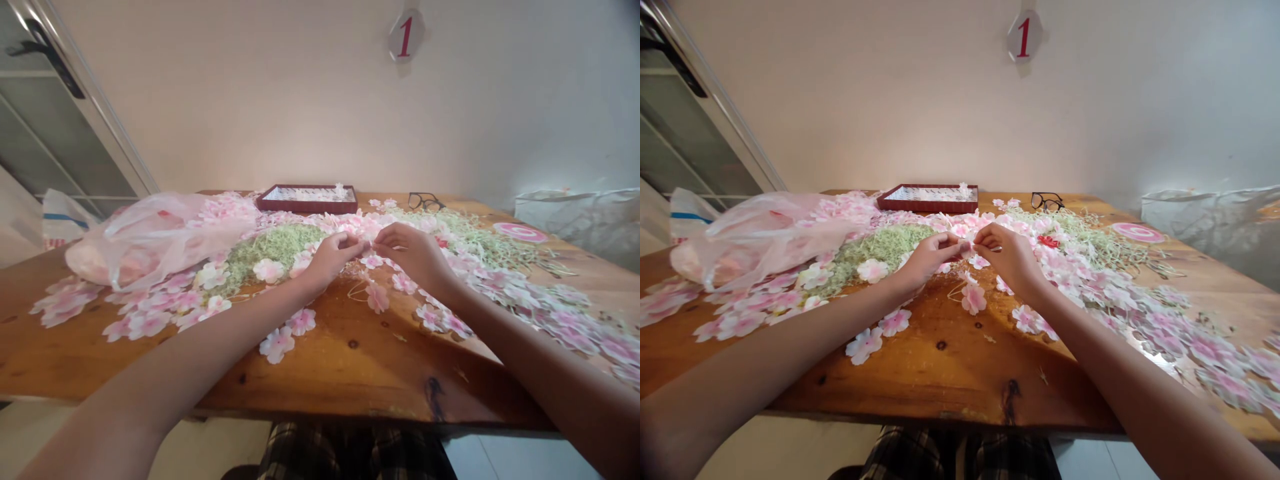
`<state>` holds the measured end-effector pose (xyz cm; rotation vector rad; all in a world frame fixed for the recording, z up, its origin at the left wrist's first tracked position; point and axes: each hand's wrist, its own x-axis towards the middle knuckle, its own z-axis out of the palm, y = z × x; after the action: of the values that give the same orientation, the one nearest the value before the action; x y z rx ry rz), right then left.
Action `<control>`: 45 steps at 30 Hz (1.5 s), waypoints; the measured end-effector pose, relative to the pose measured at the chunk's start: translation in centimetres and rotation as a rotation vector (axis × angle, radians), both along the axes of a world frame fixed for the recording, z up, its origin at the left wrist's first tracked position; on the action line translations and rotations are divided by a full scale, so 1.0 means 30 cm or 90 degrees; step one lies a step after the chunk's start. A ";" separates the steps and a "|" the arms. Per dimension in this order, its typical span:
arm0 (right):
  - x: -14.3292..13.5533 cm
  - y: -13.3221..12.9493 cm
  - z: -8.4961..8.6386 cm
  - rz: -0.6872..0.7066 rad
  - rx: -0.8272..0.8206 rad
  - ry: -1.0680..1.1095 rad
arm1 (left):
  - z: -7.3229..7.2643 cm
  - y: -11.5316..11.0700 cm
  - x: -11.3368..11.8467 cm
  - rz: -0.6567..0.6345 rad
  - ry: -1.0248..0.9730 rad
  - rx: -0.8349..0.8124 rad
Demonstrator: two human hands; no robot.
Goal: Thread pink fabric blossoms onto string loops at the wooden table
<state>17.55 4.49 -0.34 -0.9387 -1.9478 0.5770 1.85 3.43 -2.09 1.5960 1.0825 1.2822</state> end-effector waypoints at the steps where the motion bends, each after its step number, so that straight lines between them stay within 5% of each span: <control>1: 0.000 0.000 0.000 0.004 0.000 0.001 | 0.000 0.000 0.000 -0.003 0.002 -0.003; 19: 0.010 0.021 0.016 0.075 -0.050 0.037 | 0.036 -0.014 0.000 -0.089 -0.073 -0.084; 28: 0.010 0.023 0.010 0.085 -0.150 0.052 | 0.024 -0.002 -0.011 -0.010 0.124 0.063; 34: 0.011 -0.003 0.034 0.094 -0.120 -0.031 | 0.034 -0.034 -0.003 0.018 0.302 0.170; 45: 0.031 0.005 0.039 0.140 -0.329 0.036 | 0.038 -0.021 -0.007 0.032 0.252 0.117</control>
<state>18.49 4.63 0.82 -1.0049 -1.8961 1.2633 1.66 2.81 -0.94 2.0333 1.2782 1.1514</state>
